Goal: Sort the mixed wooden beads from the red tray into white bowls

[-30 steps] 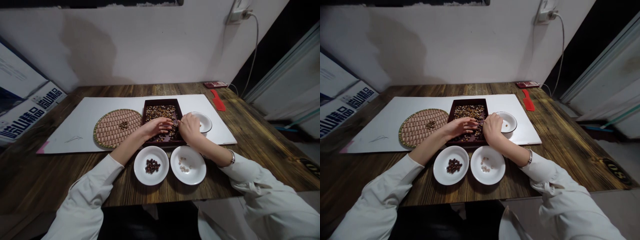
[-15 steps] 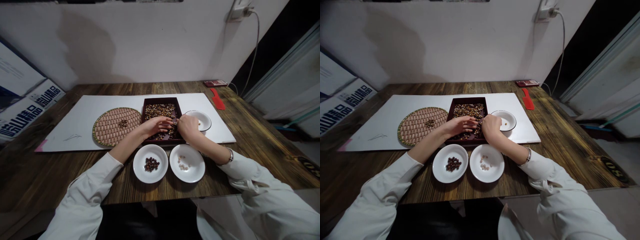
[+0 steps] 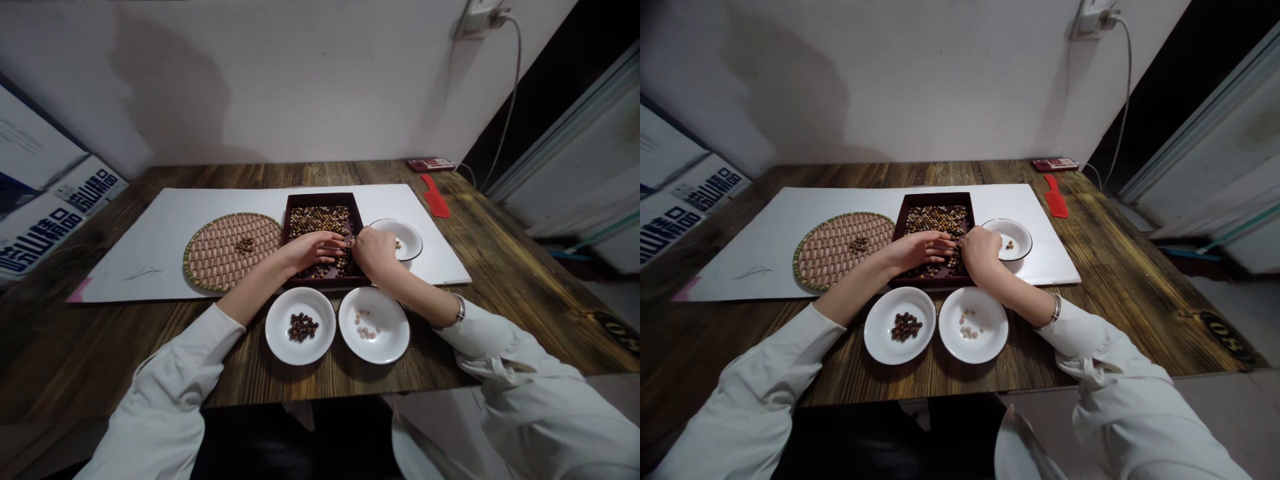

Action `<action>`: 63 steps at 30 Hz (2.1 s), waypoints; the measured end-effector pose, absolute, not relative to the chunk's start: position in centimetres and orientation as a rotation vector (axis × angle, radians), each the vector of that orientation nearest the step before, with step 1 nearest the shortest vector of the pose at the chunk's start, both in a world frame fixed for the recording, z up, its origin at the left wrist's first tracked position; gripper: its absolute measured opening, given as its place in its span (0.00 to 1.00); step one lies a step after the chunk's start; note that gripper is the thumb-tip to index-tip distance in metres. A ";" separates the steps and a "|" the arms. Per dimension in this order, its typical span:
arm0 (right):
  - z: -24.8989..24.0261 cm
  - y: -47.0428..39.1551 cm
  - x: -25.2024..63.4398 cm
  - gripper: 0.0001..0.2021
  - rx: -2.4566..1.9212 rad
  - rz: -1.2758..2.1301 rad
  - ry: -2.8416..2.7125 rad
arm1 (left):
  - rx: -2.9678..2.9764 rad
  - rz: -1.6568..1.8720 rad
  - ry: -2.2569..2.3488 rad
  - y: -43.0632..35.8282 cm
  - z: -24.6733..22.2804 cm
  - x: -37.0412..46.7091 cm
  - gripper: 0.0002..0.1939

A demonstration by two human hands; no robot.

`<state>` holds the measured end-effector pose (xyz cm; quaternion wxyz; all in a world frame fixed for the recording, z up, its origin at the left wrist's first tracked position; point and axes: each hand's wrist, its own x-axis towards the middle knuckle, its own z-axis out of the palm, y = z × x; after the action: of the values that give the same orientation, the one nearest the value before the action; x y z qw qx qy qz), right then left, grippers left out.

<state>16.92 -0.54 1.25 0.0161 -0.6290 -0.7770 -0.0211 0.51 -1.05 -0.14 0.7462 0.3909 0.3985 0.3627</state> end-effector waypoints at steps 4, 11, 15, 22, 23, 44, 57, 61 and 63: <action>1.5 -0.6 16.8 0.18 -1.955 -0.062 -2.454 | 0.855 0.794 0.884 -1.1 0.0 0.6 0.09; 1.4 -0.6 16.5 0.17 -2.048 -0.179 -2.449 | 0.860 0.789 0.899 -1.3 0.3 0.7 0.08; 1.6 -0.7 16.6 0.17 -2.035 -0.164 -2.461 | 0.862 0.789 0.915 -1.3 0.4 0.7 0.09; 1.4 -0.6 16.7 0.17 -2.037 -0.122 -2.389 | 0.869 0.799 0.911 -1.4 0.4 0.7 0.09; 1.4 -0.6 16.7 0.17 -2.038 -0.114 -2.376 | 0.868 0.801 0.912 -1.4 0.4 0.7 0.09; 1.5 -1.0 16.5 0.12 -1.861 -0.347 -2.459 | 0.873 0.791 0.881 -1.2 0.1 0.6 0.09; 1.4 -0.5 16.6 0.14 -1.617 -0.285 -2.688 | 0.859 0.793 0.873 -1.0 -0.1 0.5 0.08; 1.3 -0.3 16.6 0.13 -1.515 -0.218 -2.776 | 0.842 0.823 0.888 -0.8 -0.3 0.5 0.07; 1.3 -0.3 16.6 0.14 -1.510 -0.217 -2.782 | 0.832 0.855 0.901 -0.8 -0.4 0.5 0.07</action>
<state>16.57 -0.27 1.30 -0.0156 -0.4758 -0.8768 -0.0683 0.53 -0.76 -0.35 0.7334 0.3786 0.4096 0.3886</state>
